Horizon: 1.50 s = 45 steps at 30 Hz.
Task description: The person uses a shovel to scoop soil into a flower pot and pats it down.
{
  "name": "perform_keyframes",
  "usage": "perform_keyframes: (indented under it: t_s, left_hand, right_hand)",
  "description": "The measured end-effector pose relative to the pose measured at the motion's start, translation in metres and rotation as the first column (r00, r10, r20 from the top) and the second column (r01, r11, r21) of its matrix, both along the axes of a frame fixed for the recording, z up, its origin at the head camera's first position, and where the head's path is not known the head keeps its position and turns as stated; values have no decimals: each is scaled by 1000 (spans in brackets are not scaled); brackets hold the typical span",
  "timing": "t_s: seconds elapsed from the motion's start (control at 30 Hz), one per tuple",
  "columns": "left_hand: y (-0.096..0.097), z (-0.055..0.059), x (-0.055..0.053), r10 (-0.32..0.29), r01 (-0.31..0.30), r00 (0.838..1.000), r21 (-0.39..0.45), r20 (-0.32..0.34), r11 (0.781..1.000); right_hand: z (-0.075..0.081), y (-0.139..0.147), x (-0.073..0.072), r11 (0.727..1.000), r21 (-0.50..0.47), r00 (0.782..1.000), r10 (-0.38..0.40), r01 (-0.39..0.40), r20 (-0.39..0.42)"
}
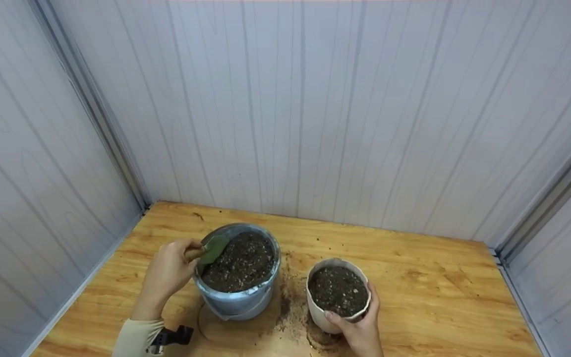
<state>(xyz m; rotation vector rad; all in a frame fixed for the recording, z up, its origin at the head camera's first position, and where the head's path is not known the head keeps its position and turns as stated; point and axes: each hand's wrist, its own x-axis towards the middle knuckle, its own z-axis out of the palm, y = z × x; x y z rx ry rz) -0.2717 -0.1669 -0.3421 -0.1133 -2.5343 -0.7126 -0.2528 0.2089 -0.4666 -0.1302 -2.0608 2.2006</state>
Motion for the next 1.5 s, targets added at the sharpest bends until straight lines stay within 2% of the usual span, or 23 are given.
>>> perform_keyframes:
  t_s: [0.1,0.27,0.47,0.67,0.8,0.97,1.23,1.5]
  left_hand:
    - [-4,-5,2,16,-17,999,28,40,999]
    - [-8,-12,10,76,-80,994,58,73,995]
    - [2,-16,13,43,-51,997,116,67,992]
    - [8,-13,7,25,-24,1000,122,-5,992]
    - [3,-11,4,4,-2,1000,165,-10,986]
    - [-1,-11,6,3,-10,1000,230,30,973]
    - [1,-13,12,-28,-20,988,299,154,954]
    - [4,-10,17,-75,4,980,360,183,933]
  right_hand:
    - [-5,-3,2,1000,-6,1000,4,-4,11]
    - [-8,-6,-1,998,22,998,58,-57,-31]
    - [-4,4,3,998,28,998,51,-50,-23]
    - [-3,9,0,996,61,997,66,-64,-36]
    - [-4,7,0,996,59,997,69,-66,-43]
    - [-6,6,2,997,48,996,61,-58,-62]
    - [-8,7,7,997,-20,997,69,-70,-32]
    - [-4,10,4,995,6,993,104,-104,-57]
